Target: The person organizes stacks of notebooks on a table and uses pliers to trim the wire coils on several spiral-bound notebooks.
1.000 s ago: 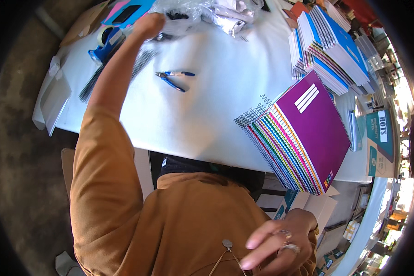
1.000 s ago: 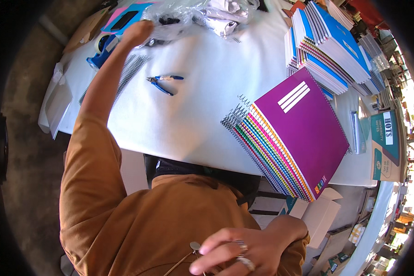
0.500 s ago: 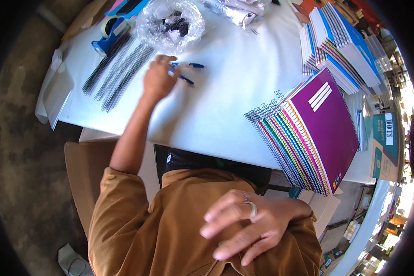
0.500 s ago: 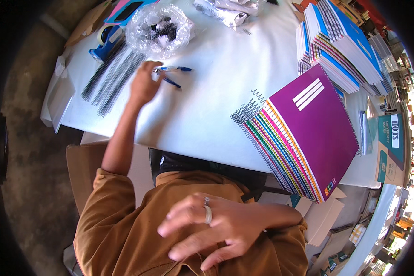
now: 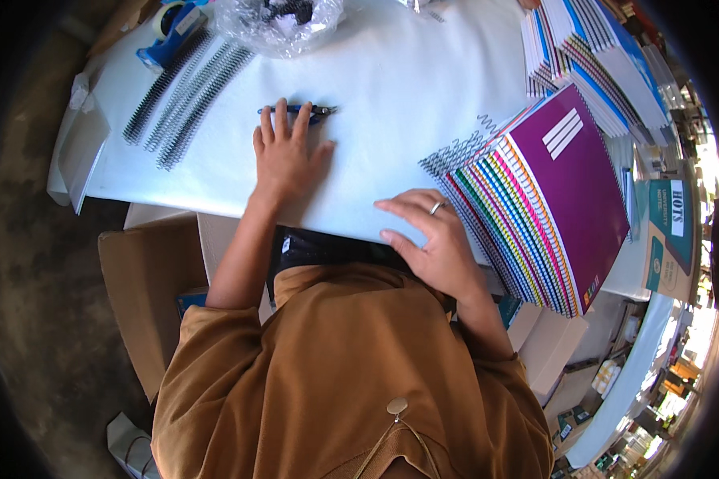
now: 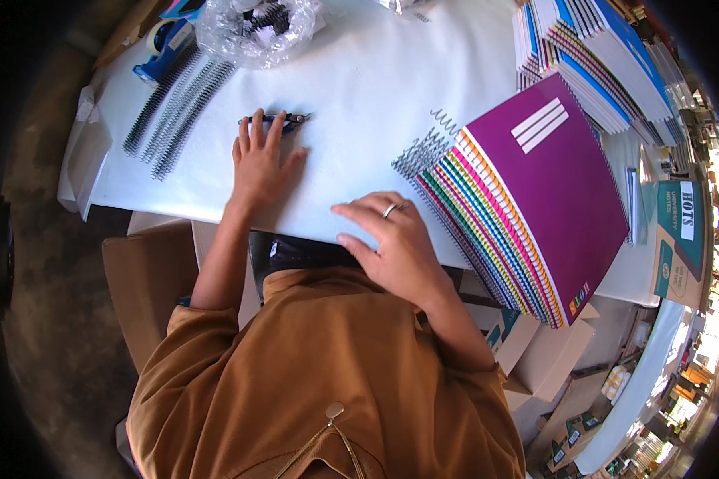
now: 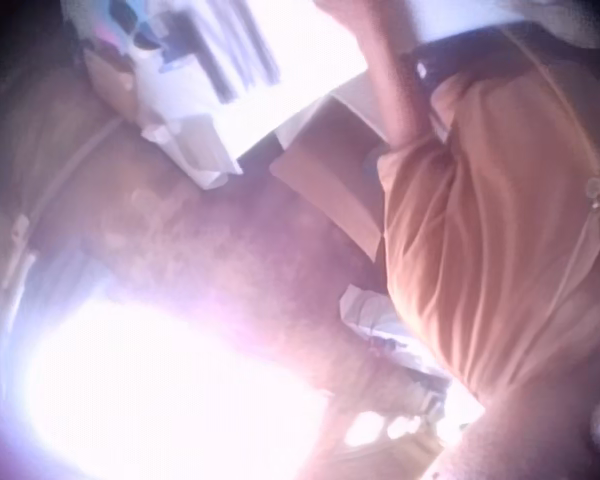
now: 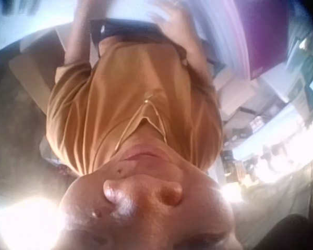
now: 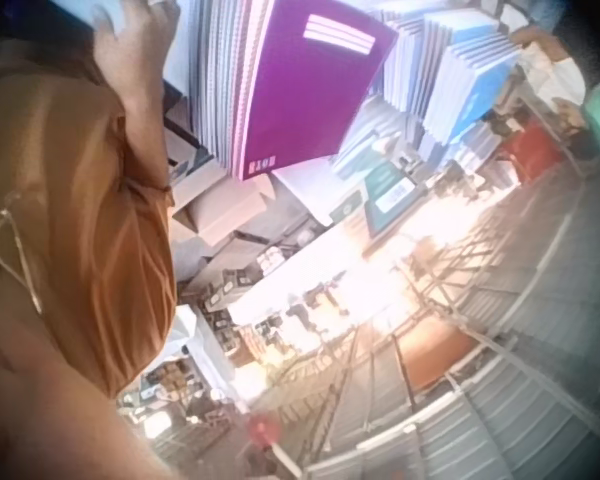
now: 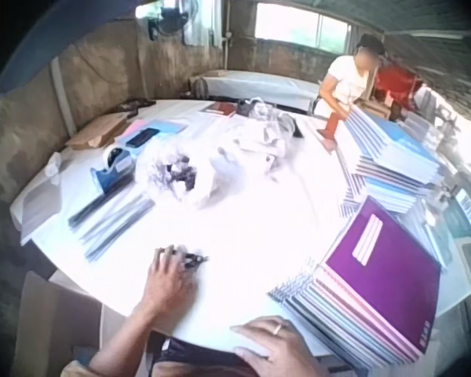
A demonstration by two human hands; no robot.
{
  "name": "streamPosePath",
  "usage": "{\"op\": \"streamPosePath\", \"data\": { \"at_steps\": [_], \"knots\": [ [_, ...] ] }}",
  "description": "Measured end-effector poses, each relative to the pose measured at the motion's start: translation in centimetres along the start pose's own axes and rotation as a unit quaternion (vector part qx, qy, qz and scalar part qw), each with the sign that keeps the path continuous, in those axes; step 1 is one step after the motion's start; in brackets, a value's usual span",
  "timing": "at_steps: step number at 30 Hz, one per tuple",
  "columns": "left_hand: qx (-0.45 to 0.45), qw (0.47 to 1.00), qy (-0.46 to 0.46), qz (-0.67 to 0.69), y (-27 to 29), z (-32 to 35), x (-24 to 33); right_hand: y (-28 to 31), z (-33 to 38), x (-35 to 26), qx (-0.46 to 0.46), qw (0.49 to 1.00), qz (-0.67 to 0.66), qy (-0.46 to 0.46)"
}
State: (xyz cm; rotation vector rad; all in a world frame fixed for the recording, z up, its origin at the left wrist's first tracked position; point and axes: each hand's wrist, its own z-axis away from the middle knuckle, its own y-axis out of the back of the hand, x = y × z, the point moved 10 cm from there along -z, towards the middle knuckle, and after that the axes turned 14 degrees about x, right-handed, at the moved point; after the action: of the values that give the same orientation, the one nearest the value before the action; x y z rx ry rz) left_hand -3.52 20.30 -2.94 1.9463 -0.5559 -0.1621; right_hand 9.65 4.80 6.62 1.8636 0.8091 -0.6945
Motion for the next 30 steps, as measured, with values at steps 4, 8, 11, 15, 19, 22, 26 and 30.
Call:
{"op": "streamPosePath", "data": {
  "at_steps": [4, 8, 11, 15, 19, 22, 26, 30],
  "knots": [
    [0.081, 0.995, -0.041, 0.029, 1.6, -0.6, -2.8, 1.5, -0.4, 0.4, 0.010, 0.999, -0.017, -0.034],
    [0.003, 0.998, -0.044, 0.033, 0.9, -0.4, -1.2, 2.7, -4.4, -1.7, 0.024, 0.997, 0.062, 0.030],
    [0.003, 0.931, 0.105, 0.349, 0.6, 0.8, -0.6, 3.0, -7.8, -0.4, 0.086, 0.995, -0.041, -0.030],
    [-0.208, 0.371, 0.371, 0.825, 0.6, 5.4, 7.5, 1.0, -9.1, 0.9, 0.017, 0.985, -0.120, -0.121],
    [-0.349, 0.189, 0.441, 0.805, -0.5, 11.1, 13.7, -2.1, -11.1, 1.4, -0.138, 0.948, 0.286, -0.004],
    [-0.418, 0.123, 0.458, 0.775, -1.3, 13.9, 17.0, -5.3, -10.0, 6.6, -0.294, 0.835, 0.464, -0.045],
    [-0.480, 0.103, 0.460, 0.740, -1.4, 15.4, 20.2, -5.9, -6.4, 13.4, -0.463, 0.659, 0.584, -0.102],
    [-0.467, 0.105, 0.476, 0.738, -2.3, 15.2, 21.0, -6.4, -5.9, 15.1, -0.493, 0.640, 0.582, -0.090]
  ]
}}
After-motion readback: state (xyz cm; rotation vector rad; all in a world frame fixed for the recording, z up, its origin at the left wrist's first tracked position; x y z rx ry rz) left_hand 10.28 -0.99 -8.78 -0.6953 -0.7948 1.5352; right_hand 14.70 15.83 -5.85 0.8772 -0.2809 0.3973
